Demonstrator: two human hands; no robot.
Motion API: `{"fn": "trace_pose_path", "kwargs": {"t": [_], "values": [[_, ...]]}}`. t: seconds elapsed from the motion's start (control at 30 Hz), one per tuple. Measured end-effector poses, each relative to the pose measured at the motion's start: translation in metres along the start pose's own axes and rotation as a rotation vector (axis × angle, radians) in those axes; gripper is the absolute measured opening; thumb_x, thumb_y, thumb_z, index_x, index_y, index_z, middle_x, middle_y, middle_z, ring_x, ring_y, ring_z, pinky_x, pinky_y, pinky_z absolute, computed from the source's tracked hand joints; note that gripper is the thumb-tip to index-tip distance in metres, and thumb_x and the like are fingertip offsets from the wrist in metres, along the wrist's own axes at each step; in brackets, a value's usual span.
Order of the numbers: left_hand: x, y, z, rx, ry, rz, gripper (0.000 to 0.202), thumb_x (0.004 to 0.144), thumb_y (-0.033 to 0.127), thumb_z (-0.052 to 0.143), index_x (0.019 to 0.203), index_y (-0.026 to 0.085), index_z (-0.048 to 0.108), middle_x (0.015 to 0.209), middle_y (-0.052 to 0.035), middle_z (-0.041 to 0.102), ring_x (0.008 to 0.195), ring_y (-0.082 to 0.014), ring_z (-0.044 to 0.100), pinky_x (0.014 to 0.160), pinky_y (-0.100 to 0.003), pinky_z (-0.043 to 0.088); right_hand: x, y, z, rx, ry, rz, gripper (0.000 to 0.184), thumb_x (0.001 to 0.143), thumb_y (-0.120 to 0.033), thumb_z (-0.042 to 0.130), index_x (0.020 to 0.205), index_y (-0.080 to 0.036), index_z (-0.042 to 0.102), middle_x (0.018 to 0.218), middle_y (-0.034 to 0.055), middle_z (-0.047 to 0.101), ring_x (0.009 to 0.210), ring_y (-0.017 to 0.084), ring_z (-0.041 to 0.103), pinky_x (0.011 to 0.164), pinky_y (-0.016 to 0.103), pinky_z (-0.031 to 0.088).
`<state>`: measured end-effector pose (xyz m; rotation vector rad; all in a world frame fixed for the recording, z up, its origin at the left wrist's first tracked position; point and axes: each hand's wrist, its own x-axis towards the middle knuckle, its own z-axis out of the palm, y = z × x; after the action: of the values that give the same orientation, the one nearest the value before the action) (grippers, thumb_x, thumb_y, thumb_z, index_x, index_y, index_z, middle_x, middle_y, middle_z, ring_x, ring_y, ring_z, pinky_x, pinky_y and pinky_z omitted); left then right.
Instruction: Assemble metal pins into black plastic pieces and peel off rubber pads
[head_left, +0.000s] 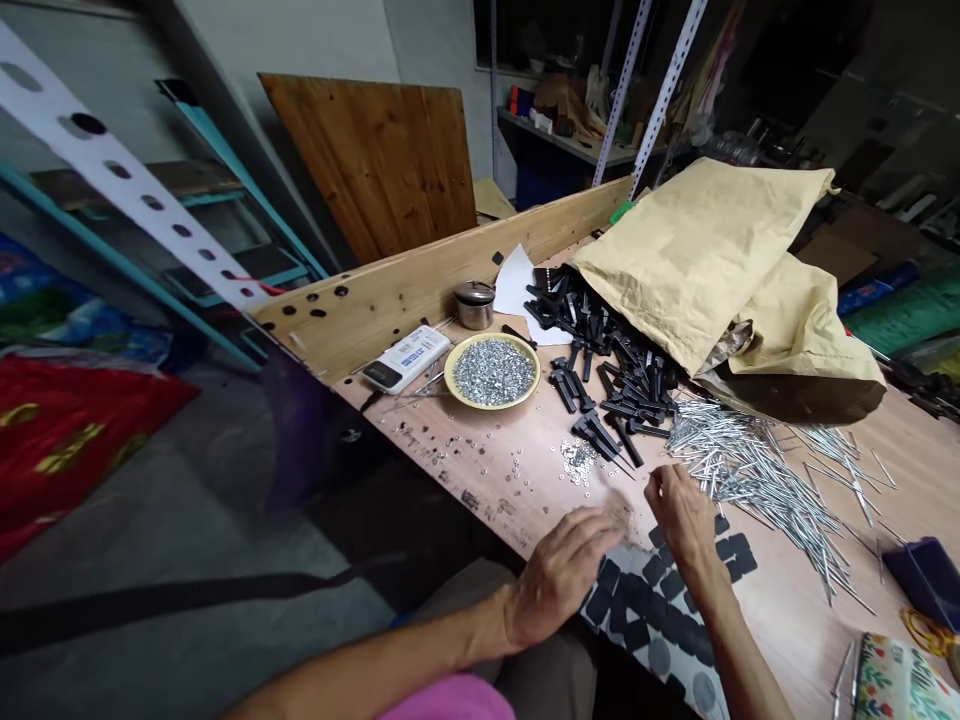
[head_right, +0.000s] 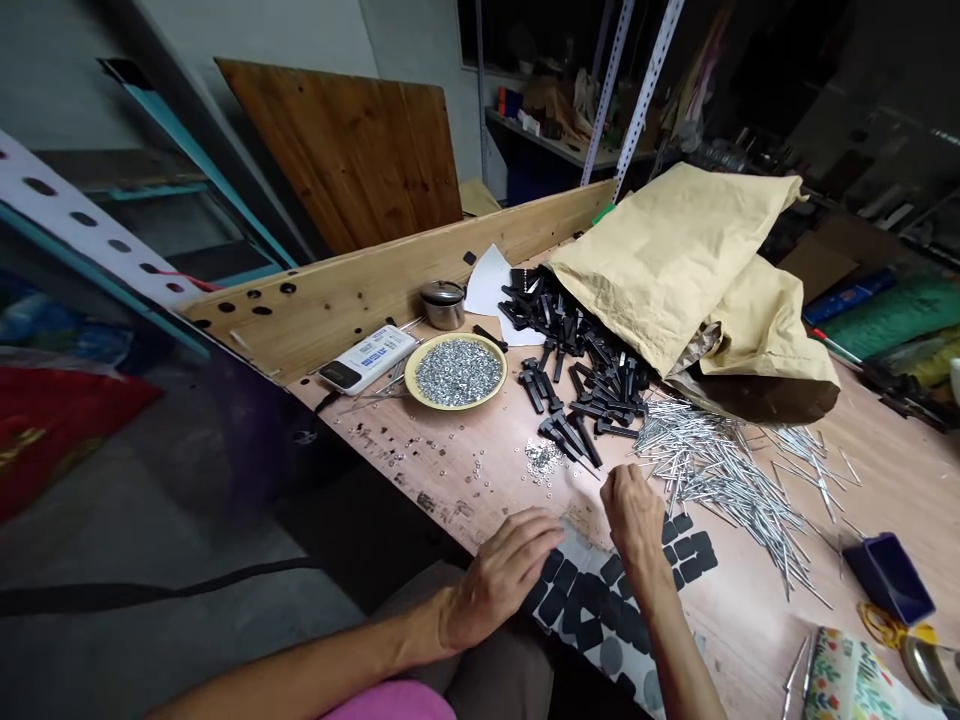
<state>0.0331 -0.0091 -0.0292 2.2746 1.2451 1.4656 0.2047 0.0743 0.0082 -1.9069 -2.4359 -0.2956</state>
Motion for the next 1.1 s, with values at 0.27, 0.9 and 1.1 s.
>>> {"fn": "trace_pose_path", "kwargs": {"t": [0.27, 0.9, 1.1], "values": [[0.016, 0.01, -0.018, 0.04, -0.112, -0.029, 0.021, 0.089, 0.014, 0.046, 0.105, 0.014, 0.059, 0.095, -0.0073, 0.068, 0.091, -0.0178, 0.062, 0.089, -0.038, 0.05, -0.058, -0.03, -0.027, 0.201, 0.164, -0.39, 0.021, 0.089, -0.018, 0.043, 0.074, -0.02, 0.057, 0.066, 0.0017, 0.058, 0.058, 0.013, 0.057, 0.053, 0.022, 0.038], [0.011, -0.045, -0.002, -1.163, -0.204, -1.445, 0.044, 0.064, 0.044, 0.07, 0.093, 0.012, 0.063, 0.062, 0.0078, 0.045, 0.036, 0.001, 0.028, 0.033, -0.014, 0.019, 0.019, -0.017, 0.059, 0.029, -0.174, -0.108, 0.019, 0.087, -0.011, 0.046, 0.083, -0.018, 0.063, 0.083, 0.0086, 0.064, 0.076, 0.019, 0.06, 0.058, 0.025, 0.038], [0.021, -0.041, -0.004, -1.189, -0.233, -1.48, 0.046, 0.071, 0.038, 0.064, 0.11, 0.015, 0.057, 0.061, 0.0088, 0.045, 0.033, 0.0004, 0.029, 0.031, -0.014, 0.022, 0.027, -0.022, 0.054, 0.161, -0.134, 0.018, 0.019, 0.085, -0.009, 0.042, 0.078, -0.015, 0.059, 0.081, 0.0108, 0.063, 0.07, 0.019, 0.059, 0.063, 0.029, 0.039]]}}
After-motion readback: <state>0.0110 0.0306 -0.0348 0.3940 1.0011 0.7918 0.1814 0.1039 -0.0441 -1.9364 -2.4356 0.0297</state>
